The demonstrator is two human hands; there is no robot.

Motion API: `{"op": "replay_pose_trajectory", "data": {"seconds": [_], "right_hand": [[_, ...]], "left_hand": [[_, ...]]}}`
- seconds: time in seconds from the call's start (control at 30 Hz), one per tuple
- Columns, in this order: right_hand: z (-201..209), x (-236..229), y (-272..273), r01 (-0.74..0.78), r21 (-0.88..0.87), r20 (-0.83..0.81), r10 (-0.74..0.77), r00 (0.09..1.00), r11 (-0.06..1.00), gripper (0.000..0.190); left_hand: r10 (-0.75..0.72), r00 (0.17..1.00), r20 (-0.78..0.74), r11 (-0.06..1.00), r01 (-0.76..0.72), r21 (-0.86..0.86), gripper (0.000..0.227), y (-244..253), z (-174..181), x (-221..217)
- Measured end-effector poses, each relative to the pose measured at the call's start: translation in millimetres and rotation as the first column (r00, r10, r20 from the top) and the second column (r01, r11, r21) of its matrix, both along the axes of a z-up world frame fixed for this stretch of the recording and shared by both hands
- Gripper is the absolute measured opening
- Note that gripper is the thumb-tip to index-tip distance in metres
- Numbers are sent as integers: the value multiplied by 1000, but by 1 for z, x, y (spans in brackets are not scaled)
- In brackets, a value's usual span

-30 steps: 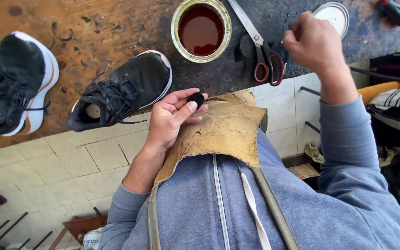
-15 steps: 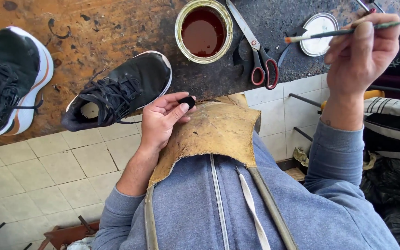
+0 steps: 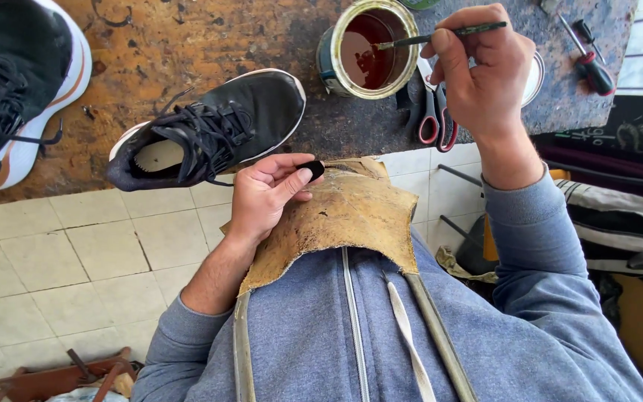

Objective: The person holds a black sneaker and uses a small tool to scrape or clean the sole area. They then cut a small piece of black material with scissors, apply a brown substance from a can onto the material using a brush, and attach the material to the shoe's sole.

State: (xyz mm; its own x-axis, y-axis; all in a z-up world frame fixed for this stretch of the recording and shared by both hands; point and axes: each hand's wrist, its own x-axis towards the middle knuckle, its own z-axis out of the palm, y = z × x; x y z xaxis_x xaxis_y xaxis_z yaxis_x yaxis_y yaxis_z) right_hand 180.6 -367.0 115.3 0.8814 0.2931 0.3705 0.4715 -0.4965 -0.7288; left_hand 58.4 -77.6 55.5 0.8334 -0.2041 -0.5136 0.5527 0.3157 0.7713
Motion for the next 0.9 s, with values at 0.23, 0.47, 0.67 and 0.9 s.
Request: {"op": "replay_pose_trajectory", "data": {"seconds": [0.23,0.47,0.67,0.9], "right_hand": [[-21,15,3,2,-116,57,5,998,993,12],[-29,16,2,68,-255,99,-44,994,964,11],[-31,15,3,73,-272,48,-62,997,960,9],[-23,12,-10,271,157,-435,-180,882,950,8]], "left_hand": [[7,999,48,999,-5,-33,33,15,-4,-1],[37,995,97,999,-36,-18,28,21,-4,2],[-1,990,144,992,-17,121,25,25,0,4],[84,993,79,996,-83,-17,29,26,1,4]]}}
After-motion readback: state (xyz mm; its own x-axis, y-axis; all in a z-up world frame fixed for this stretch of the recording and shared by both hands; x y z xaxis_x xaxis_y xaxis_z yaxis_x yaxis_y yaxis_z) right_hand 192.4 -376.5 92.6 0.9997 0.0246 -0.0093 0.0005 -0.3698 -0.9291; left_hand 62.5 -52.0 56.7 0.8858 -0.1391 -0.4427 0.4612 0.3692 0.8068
